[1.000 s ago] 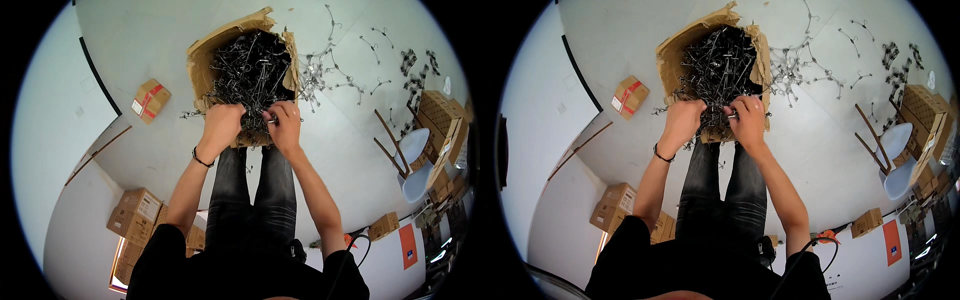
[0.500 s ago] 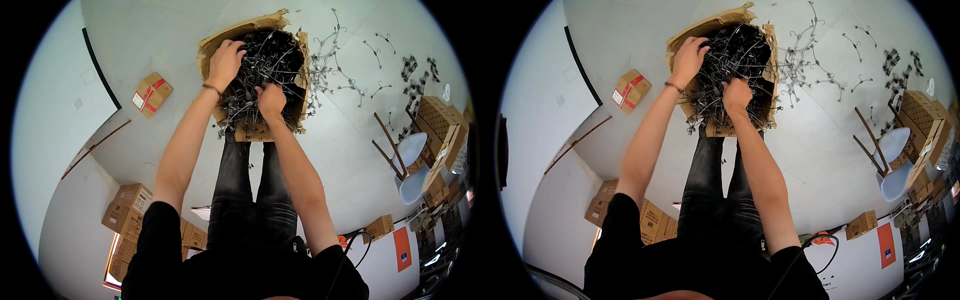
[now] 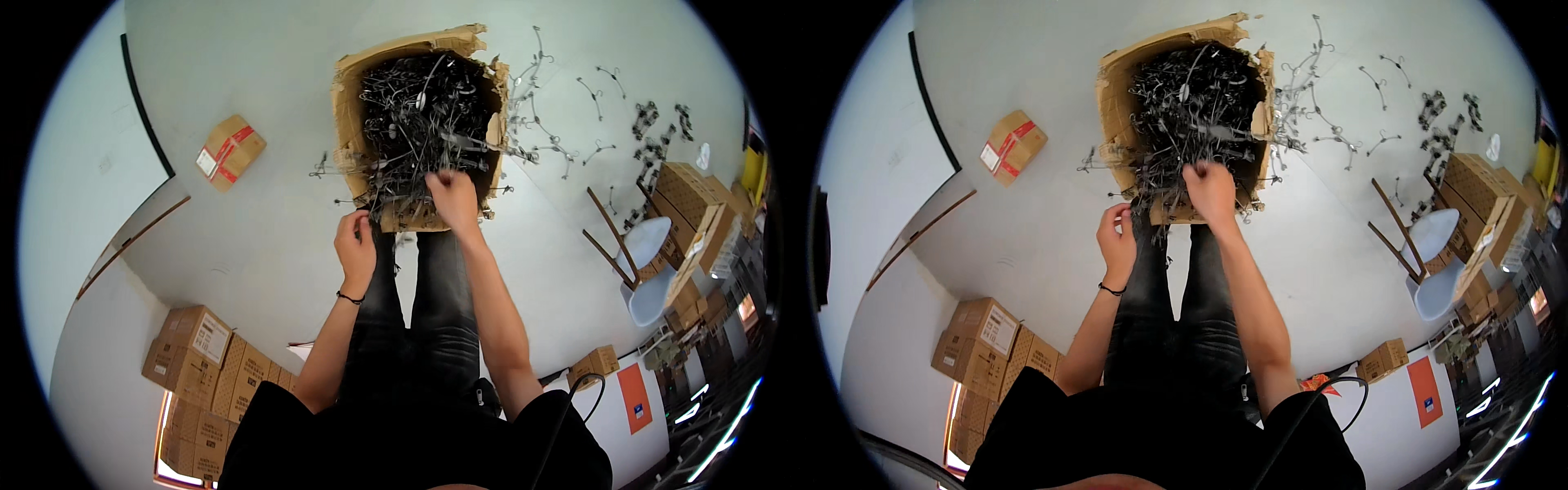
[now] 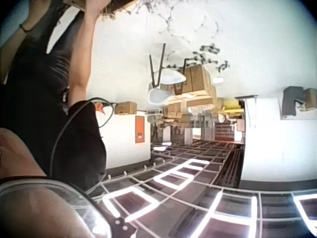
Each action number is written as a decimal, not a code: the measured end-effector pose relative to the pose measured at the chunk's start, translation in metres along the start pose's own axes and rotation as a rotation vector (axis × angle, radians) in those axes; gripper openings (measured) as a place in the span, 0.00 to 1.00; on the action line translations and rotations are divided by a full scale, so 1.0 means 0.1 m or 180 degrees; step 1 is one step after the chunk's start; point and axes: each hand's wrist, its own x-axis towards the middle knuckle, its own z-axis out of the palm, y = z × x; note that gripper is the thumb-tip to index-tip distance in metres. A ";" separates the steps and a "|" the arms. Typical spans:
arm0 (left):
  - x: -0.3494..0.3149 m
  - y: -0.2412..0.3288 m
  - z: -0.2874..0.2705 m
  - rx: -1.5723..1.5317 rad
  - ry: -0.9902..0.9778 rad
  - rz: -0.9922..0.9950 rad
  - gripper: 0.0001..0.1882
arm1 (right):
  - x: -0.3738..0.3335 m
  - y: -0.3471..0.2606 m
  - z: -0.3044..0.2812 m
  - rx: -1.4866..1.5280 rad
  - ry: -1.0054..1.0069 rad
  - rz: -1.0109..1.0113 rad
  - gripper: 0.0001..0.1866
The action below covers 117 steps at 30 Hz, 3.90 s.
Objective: The person stands over a cardboard box filled with tangled wire decorations and repeatedly pulls out individual strands. They separate the wires by hand and toss them onto the floor around the box. The task continues throughout the clip with the person handling the wires one at a time.
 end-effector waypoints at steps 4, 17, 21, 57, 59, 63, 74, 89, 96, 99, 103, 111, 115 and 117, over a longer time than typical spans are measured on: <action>0.19 0.09 0.04 0.0370 -0.0271 0.0704 0.12 | -0.42 0.17 -0.10 0.0915 0.0188 0.0760 0.16; -0.21 0.53 0.30 0.0002 -0.1865 0.0806 0.07 | -0.42 -0.11 -0.50 0.1259 -0.0063 0.0768 0.24; -0.15 0.23 0.29 0.0321 -0.1402 0.0575 0.06 | -0.27 0.00 -0.48 0.1530 -0.0180 0.0777 0.26; -0.43 0.55 0.21 0.0245 -0.1216 0.0181 0.08 | 0.50 0.24 -1.56 0.1413 0.0270 0.0587 0.15; -0.43 0.59 0.23 0.0203 -0.1217 0.0163 0.07 | 0.47 -0.01 -1.98 0.2262 0.1212 0.0027 0.13; -0.54 0.72 0.33 0.0143 -0.1426 0.0238 0.07 | 0.71 0.66 -2.19 -0.1109 0.1986 -0.0669 0.11; -0.65 0.42 0.48 0.0158 -0.1339 0.0388 0.05 | 1.14 0.61 -1.54 -0.1980 0.0713 -0.1322 0.25; -0.54 0.30 0.39 0.0174 -0.1180 0.0340 0.06 | 0.30 0.99 -1.03 -0.0525 0.0183 -0.0078 0.25; -0.56 0.37 0.38 0.0202 -0.1364 0.0054 0.05 | -0.17 0.91 -0.76 -0.0238 0.0549 -0.0177 0.25; -0.62 0.40 0.43 0.0225 -0.1414 0.0077 0.05 | -0.13 0.83 -0.78 -0.0214 0.0135 -0.0161 0.26; -0.61 0.43 0.45 0.0218 -0.1365 0.0210 0.04 | -0.34 0.80 -0.82 0.0818 0.0421 0.0339 0.33; 0.21 1.09 0.49 0.0561 -0.0396 0.1356 0.08 | 0.31 0.64 -1.02 0.0817 0.0200 0.0014 0.29; 1.22 1.28 1.27 0.0683 -0.0086 0.1731 0.16 | 0.65 0.73 -0.68 0.0735 -0.0714 -0.0359 0.26; 1.55 1.31 1.51 0.1384 -0.0883 0.0579 0.21 | 0.41 0.47 -0.67 0.0868 -0.1215 -0.0030 0.22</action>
